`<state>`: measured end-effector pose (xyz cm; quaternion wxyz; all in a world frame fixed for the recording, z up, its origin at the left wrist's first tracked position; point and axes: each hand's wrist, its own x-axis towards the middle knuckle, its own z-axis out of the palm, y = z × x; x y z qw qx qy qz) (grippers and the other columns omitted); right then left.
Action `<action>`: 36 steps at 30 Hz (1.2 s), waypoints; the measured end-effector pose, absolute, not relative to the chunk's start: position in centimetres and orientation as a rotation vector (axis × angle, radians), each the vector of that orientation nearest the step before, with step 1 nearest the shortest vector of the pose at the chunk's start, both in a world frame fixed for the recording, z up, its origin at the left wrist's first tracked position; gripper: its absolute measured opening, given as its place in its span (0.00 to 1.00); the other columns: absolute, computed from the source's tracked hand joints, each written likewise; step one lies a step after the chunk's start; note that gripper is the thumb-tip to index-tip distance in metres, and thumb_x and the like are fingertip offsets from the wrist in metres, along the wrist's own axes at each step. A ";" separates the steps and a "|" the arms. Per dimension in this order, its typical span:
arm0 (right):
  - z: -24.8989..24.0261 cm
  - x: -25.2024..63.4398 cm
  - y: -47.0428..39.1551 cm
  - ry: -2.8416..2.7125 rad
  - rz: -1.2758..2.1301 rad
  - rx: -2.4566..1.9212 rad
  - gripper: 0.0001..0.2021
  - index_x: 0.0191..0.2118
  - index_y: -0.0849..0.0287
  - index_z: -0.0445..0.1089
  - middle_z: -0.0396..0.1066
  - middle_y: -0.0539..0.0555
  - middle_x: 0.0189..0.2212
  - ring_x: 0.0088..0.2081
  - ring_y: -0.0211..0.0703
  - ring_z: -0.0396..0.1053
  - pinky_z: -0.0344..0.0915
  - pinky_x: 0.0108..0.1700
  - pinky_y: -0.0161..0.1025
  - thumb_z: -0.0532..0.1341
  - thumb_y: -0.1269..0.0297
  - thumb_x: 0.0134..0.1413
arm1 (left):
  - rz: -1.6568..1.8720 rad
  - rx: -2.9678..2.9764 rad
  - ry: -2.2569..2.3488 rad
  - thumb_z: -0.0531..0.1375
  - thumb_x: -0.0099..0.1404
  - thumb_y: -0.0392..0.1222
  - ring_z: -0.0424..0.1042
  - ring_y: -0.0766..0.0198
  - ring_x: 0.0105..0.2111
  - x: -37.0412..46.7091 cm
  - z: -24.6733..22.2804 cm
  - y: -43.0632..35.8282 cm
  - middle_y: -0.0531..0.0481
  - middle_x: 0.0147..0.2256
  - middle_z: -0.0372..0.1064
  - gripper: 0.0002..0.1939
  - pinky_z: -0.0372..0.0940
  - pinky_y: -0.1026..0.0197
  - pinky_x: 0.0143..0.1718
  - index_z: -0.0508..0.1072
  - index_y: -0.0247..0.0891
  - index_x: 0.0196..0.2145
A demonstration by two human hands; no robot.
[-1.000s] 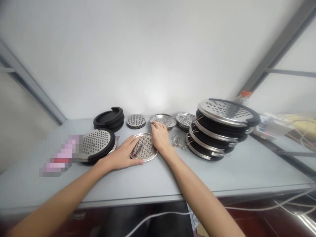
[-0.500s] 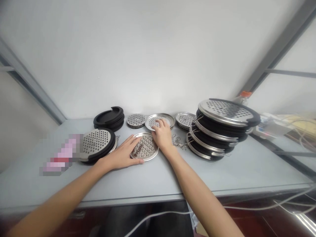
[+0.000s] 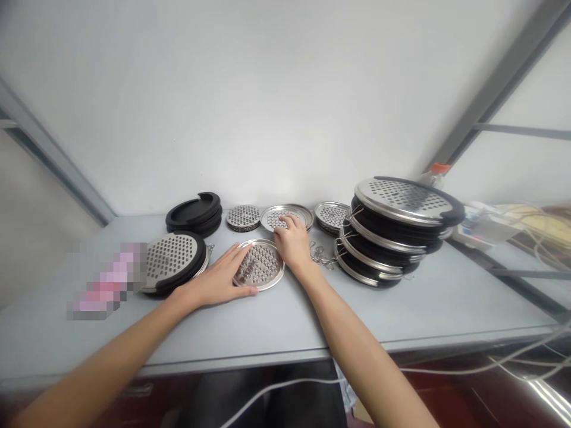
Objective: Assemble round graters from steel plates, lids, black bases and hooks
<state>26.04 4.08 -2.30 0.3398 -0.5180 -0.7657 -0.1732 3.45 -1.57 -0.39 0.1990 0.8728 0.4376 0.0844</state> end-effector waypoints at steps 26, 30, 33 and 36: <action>-1.3 24.6 2.4 -2.004 -0.083 -1.093 0.06 0.36 0.58 0.72 0.67 0.59 0.49 0.52 0.51 0.64 0.63 0.54 0.51 0.57 0.70 0.55 | 0.218 2.466 1.225 0.52 0.56 0.72 0.33 0.46 0.66 3.5 0.0 -1.8 0.41 0.67 0.36 0.50 0.44 0.45 0.63 0.45 0.38 0.66; -1.2 24.7 2.4 -1.868 -0.112 -1.077 0.07 0.38 0.56 0.72 0.67 0.59 0.48 0.51 0.50 0.64 0.63 0.54 0.50 0.57 0.70 0.57 | 0.222 2.462 1.217 0.52 0.56 0.72 0.33 0.45 0.66 3.4 -0.1 -1.7 0.42 0.67 0.39 0.50 0.44 0.44 0.63 0.46 0.39 0.66; -1.2 24.9 2.6 -1.778 -0.122 -1.093 0.07 0.36 0.55 0.73 0.67 0.58 0.45 0.49 0.49 0.65 0.64 0.51 0.49 0.57 0.69 0.57 | 0.232 2.468 1.212 0.52 0.56 0.72 0.34 0.45 0.66 3.4 -0.2 -1.7 0.42 0.66 0.40 0.49 0.44 0.44 0.63 0.47 0.40 0.66; -1.4 25.1 2.7 -1.762 -0.125 -1.115 0.06 0.35 0.56 0.73 0.66 0.58 0.42 0.45 0.49 0.66 0.65 0.49 0.49 0.58 0.69 0.56 | 0.241 2.466 1.204 0.52 0.57 0.72 0.33 0.45 0.66 3.4 -0.2 -1.7 0.42 0.66 0.40 0.48 0.44 0.44 0.63 0.47 0.41 0.66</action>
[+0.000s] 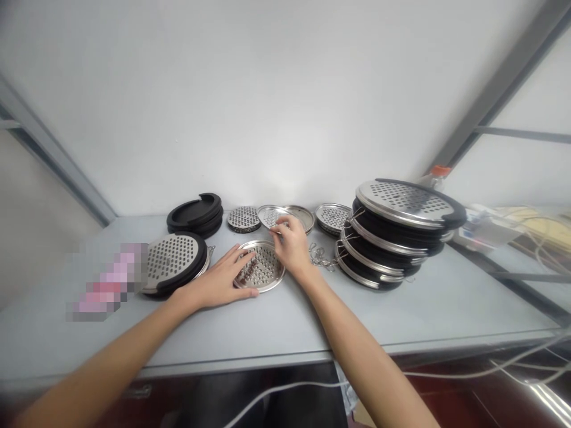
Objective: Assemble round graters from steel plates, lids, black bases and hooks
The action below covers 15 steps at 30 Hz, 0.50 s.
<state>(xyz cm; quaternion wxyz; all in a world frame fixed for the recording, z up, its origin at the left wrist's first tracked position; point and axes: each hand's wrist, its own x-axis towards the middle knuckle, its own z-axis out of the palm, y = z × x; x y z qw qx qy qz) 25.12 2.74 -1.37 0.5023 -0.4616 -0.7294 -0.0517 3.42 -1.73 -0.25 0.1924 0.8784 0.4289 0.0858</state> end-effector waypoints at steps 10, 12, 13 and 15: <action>-2.0 25.5 3.2 -1.836 -0.199 -1.222 0.05 0.29 0.58 0.73 0.67 0.57 0.38 0.44 0.51 0.63 0.62 0.48 0.50 0.60 0.71 0.51 | 0.230 2.463 1.207 0.52 0.57 0.72 0.33 0.45 0.66 3.3 -0.2 -1.8 0.42 0.67 0.38 0.48 0.43 0.44 0.63 0.48 0.42 0.65; -2.0 25.3 3.1 -1.886 -0.136 -1.189 0.04 0.29 0.58 0.72 0.68 0.57 0.37 0.44 0.50 0.64 0.62 0.49 0.49 0.60 0.72 0.50 | 0.225 2.471 1.208 0.52 0.57 0.72 0.33 0.45 0.66 3.3 -0.2 -1.8 0.42 0.67 0.38 0.48 0.44 0.44 0.63 0.48 0.41 0.65; -2.0 25.2 3.0 -1.908 -0.097 -1.164 0.04 0.29 0.58 0.72 0.68 0.57 0.37 0.43 0.50 0.64 0.63 0.48 0.49 0.60 0.72 0.50 | 0.224 2.474 1.210 0.52 0.57 0.72 0.33 0.45 0.66 3.3 -0.2 -1.8 0.41 0.67 0.38 0.48 0.44 0.45 0.63 0.47 0.40 0.65; -1.7 24.8 2.8 -1.918 -0.002 -1.106 0.04 0.30 0.58 0.72 0.68 0.56 0.37 0.42 0.49 0.65 0.63 0.48 0.48 0.60 0.72 0.51 | 0.227 2.478 1.214 0.52 0.57 0.72 0.33 0.45 0.66 3.3 -0.2 -1.8 0.41 0.67 0.38 0.48 0.44 0.45 0.63 0.47 0.40 0.66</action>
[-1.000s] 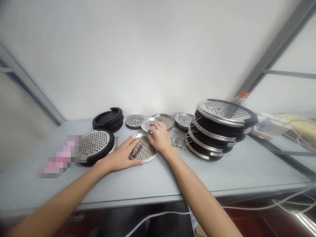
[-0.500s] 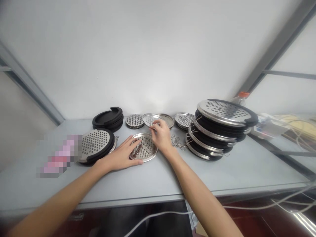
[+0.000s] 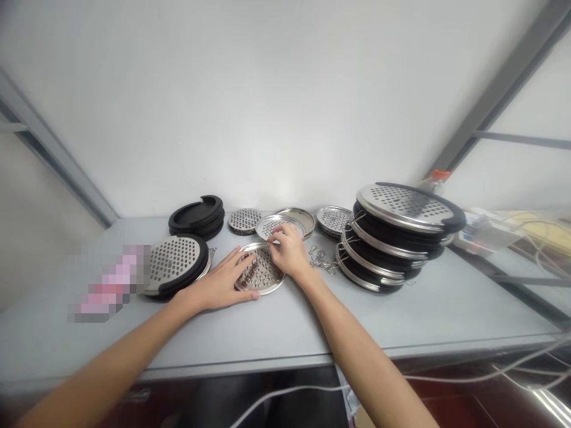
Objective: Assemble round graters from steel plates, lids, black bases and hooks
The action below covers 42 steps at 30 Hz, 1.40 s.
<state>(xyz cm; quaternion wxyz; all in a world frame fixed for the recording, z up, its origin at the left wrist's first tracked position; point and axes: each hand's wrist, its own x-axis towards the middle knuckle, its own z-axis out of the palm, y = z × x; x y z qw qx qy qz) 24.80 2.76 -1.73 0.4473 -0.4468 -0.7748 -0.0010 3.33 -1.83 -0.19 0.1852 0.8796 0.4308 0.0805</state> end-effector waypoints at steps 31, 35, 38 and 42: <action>-0.1 24.6 2.3 -1.594 0.184 -0.994 0.03 0.31 0.56 0.72 0.69 0.54 0.37 0.44 0.47 0.67 0.61 0.51 0.49 0.62 0.64 0.53 | 0.240 2.466 1.200 0.52 0.57 0.71 0.33 0.44 0.66 3.2 -0.2 -1.8 0.42 0.67 0.39 0.47 0.44 0.43 0.62 0.49 0.42 0.65; -0.8 24.9 2.6 -1.687 -0.027 -1.075 0.04 0.31 0.55 0.73 0.69 0.54 0.36 0.46 0.49 0.65 0.60 0.52 0.50 0.61 0.67 0.54 | 0.225 2.464 1.206 0.52 0.57 0.72 0.33 0.44 0.66 3.3 -0.2 -1.8 0.43 0.67 0.39 0.47 0.45 0.43 0.62 0.49 0.42 0.65; -1.3 25.0 2.8 -1.773 -0.095 -1.138 0.06 0.31 0.55 0.74 0.70 0.55 0.36 0.47 0.51 0.63 0.60 0.52 0.52 0.60 0.70 0.54 | 0.212 2.478 1.208 0.51 0.57 0.72 0.33 0.45 0.66 3.3 -0.2 -1.8 0.43 0.66 0.40 0.47 0.45 0.43 0.62 0.49 0.42 0.65; -1.5 25.0 3.0 -1.759 -0.036 -1.181 0.05 0.29 0.55 0.75 0.71 0.54 0.36 0.48 0.52 0.63 0.59 0.53 0.53 0.62 0.70 0.52 | 0.197 2.490 1.217 0.51 0.57 0.72 0.33 0.45 0.66 3.3 -0.2 -1.8 0.42 0.66 0.40 0.47 0.45 0.44 0.62 0.49 0.41 0.65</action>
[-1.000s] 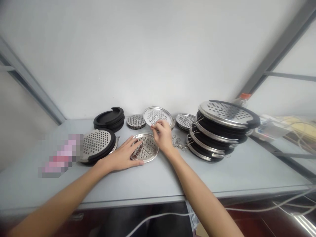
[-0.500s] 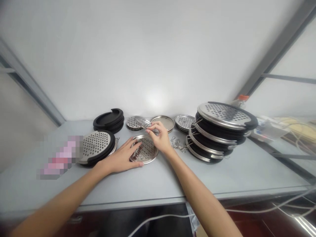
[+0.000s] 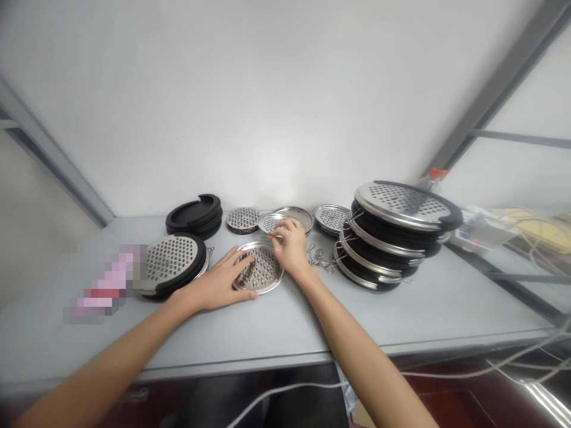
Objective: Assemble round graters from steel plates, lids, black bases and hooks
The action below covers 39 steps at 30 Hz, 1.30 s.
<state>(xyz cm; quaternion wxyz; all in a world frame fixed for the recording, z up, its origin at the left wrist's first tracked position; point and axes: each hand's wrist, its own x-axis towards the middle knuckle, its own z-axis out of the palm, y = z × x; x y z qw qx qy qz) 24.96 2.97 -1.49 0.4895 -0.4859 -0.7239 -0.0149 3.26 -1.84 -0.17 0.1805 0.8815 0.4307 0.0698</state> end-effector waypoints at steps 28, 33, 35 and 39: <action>-1.9 25.5 3.6 -1.686 0.025 -1.064 0.04 0.29 0.53 0.76 0.72 0.54 0.34 0.46 0.51 0.64 0.59 0.52 0.53 0.63 0.69 0.50 | 0.254 2.504 1.187 0.52 0.57 0.71 0.35 0.44 0.66 3.1 -0.6 -1.6 0.41 0.66 0.40 0.48 0.46 0.43 0.62 0.46 0.40 0.66; -1.0 24.4 3.1 -1.489 0.457 -0.912 0.01 0.28 0.54 0.76 0.72 0.53 0.34 0.44 0.47 0.68 0.61 0.52 0.49 0.66 0.65 0.48 | 0.273 2.522 1.192 0.52 0.58 0.71 0.36 0.45 0.66 3.2 -0.4 -1.7 0.40 0.66 0.40 0.48 0.46 0.44 0.62 0.47 0.39 0.66; -0.6 24.2 3.0 -1.352 0.631 -0.818 0.01 0.28 0.54 0.75 0.72 0.52 0.35 0.45 0.46 0.69 0.61 0.52 0.47 0.67 0.64 0.46 | 0.288 2.528 1.186 0.52 0.58 0.71 0.37 0.45 0.66 3.2 -0.3 -1.7 0.40 0.66 0.41 0.48 0.46 0.44 0.62 0.47 0.39 0.66; 0.1 24.8 3.3 -1.095 0.862 -0.709 0.04 0.27 0.54 0.75 0.72 0.50 0.36 0.43 0.43 0.69 0.63 0.50 0.44 0.69 0.63 0.42 | 0.300 2.503 1.178 0.53 0.57 0.70 0.37 0.44 0.66 3.1 -0.4 -1.7 0.41 0.66 0.42 0.47 0.47 0.44 0.62 0.48 0.40 0.65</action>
